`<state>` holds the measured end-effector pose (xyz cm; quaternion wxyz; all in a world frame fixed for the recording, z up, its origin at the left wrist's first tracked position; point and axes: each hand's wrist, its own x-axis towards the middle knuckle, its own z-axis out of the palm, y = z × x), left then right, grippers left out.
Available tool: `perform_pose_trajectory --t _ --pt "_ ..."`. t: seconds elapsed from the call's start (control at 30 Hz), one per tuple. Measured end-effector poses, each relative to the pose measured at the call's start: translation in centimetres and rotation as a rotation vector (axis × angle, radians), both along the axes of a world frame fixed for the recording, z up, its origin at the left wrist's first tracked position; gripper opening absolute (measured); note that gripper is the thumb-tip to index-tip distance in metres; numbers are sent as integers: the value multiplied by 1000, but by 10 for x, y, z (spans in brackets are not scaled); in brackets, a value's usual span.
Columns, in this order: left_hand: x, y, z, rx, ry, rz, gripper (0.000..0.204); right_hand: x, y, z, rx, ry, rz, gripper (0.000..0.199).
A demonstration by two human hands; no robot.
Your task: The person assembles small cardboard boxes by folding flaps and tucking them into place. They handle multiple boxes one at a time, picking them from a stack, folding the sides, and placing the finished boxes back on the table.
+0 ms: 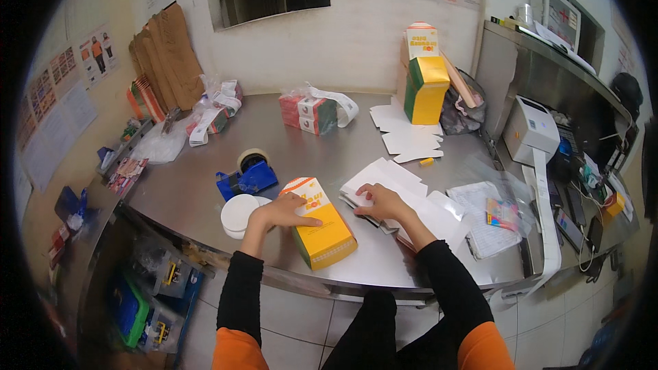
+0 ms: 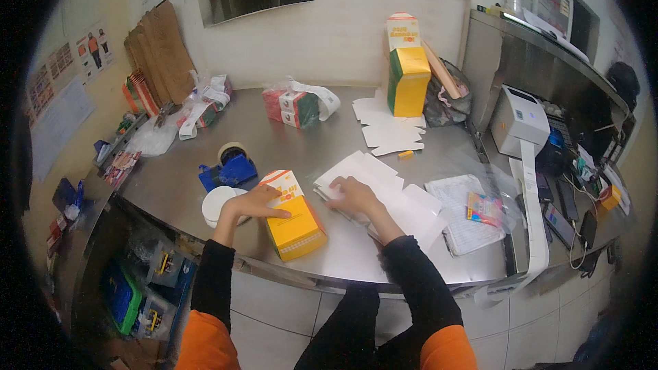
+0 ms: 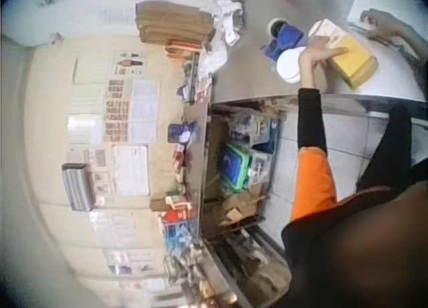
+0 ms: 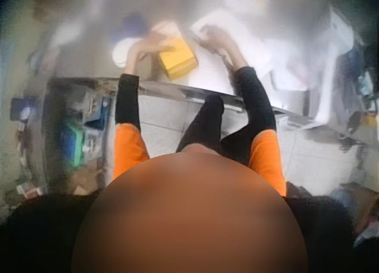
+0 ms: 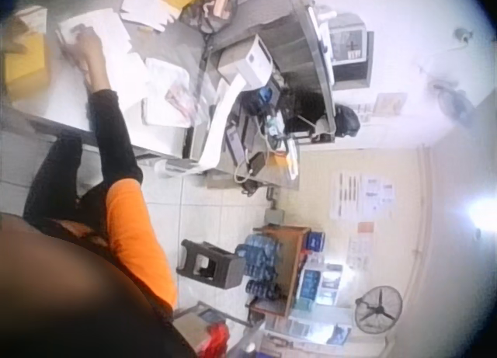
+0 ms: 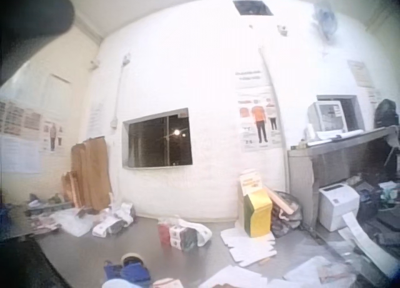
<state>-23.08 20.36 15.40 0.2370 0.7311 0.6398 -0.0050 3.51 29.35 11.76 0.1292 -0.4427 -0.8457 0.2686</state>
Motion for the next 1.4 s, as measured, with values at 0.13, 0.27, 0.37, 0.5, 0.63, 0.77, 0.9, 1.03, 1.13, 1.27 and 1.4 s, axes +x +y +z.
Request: perform_pose_trajectory --t 0.13,0.27,0.37,0.5,0.63,0.77,0.9,1.03,1.13,1.27,1.4 --pt "1 -2 3 3 -16 19 101 7 14 -15 -119 100 40 58" --pt "5 -15 5 123 -6 58 100 15 25 -19 -200 190 22 48" --pt "13 -27 5 226 29 95 94 15 19 -20 24 220 -5 31" --pt "24 -34 12 275 72 96 85 2 1 -19 542 -34 -100 18" --pt "40 -43 22 300 166 84 81 8 -14 -12 481 341 -278 20" --pt "67 -54 32 478 350 44 80 27 -19 15 201 446 -385 23" --pt "105 -51 47 781 -69 1 81 51 -43 56 409 647 -310 21" --pt "150 -44 73 1124 -521 -109 76 87 -108 100 757 571 -153 13" --pt "189 -65 82 1267 -756 -216 32 120 -167 119 888 466 -124 8" --pt "246 -118 72 1237 -938 -124 13 150 -234 106 1232 540 -139 21" --pt "272 -158 50 927 -1055 -287 9 170 -277 74 1232 489 -97 31"
